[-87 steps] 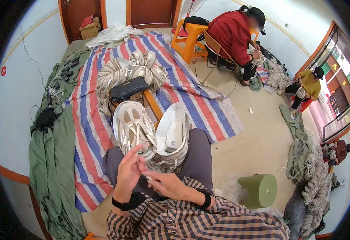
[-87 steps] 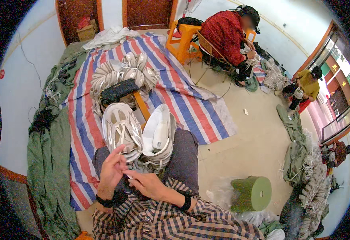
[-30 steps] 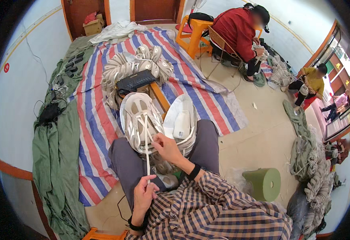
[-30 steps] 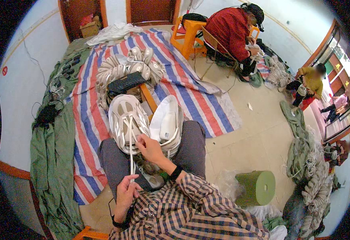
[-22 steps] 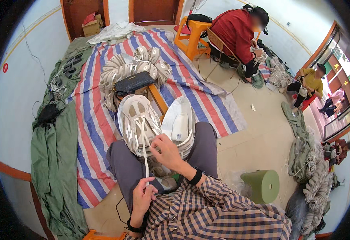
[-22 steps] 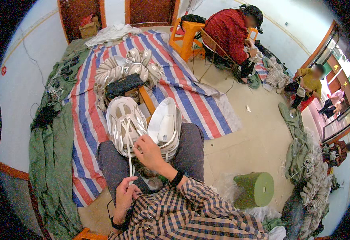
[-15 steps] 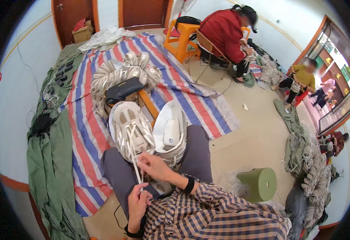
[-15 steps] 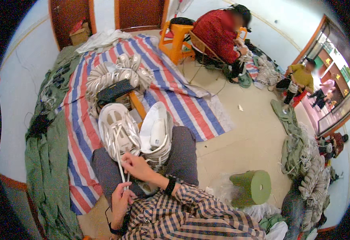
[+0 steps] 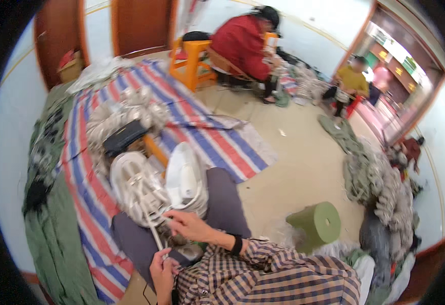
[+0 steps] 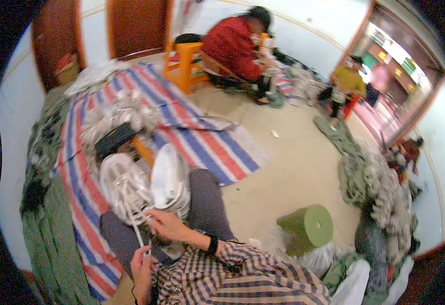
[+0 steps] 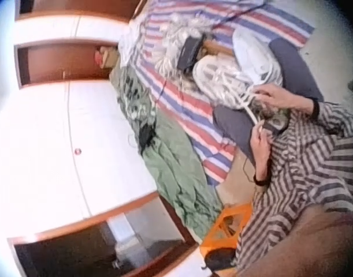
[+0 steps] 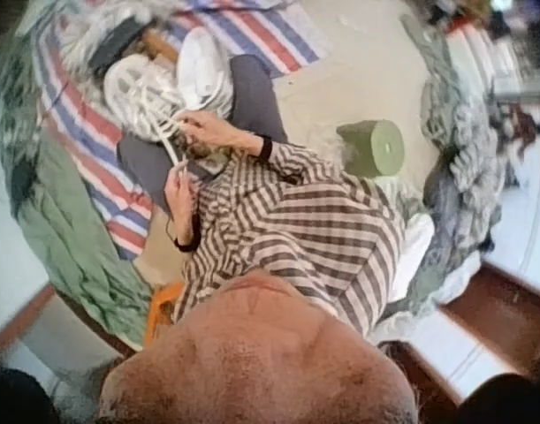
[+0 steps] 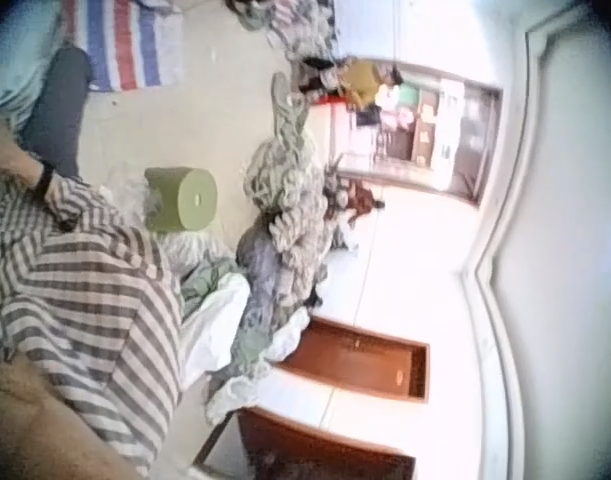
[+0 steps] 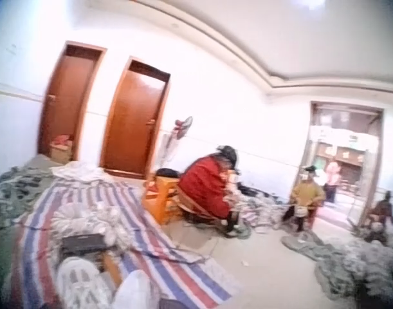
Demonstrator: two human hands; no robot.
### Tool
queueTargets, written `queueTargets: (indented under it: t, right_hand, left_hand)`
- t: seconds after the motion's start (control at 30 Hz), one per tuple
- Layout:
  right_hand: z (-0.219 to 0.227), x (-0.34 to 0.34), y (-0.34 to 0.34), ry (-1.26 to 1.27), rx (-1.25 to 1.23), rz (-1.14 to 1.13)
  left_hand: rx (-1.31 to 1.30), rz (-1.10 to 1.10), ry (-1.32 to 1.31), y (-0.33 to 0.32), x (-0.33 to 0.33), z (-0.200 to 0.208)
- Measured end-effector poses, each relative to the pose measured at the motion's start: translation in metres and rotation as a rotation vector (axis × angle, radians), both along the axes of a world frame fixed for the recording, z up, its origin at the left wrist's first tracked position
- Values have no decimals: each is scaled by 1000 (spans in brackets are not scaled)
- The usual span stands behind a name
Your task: Lace a pair of white and grey sneakers.
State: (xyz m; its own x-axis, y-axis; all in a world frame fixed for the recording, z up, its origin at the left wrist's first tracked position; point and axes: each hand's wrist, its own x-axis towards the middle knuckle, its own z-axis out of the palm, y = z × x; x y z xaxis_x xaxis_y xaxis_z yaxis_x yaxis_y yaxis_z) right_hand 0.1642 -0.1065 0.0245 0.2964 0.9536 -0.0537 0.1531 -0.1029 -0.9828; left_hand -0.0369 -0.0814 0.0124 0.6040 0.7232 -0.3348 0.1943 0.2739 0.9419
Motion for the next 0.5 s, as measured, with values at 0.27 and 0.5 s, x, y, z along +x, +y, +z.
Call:
queueTargets:
  t: [0.27, 0.5]
  right_hand:
    - [8, 27, -11, 15, 122, -23]
    - [-3, 42, -19, 283, 155, -76]
  left_hand:
    - [72, -88, -27, 18, -15, -50]
    - [37, -104, -92, 14, -13, -48]
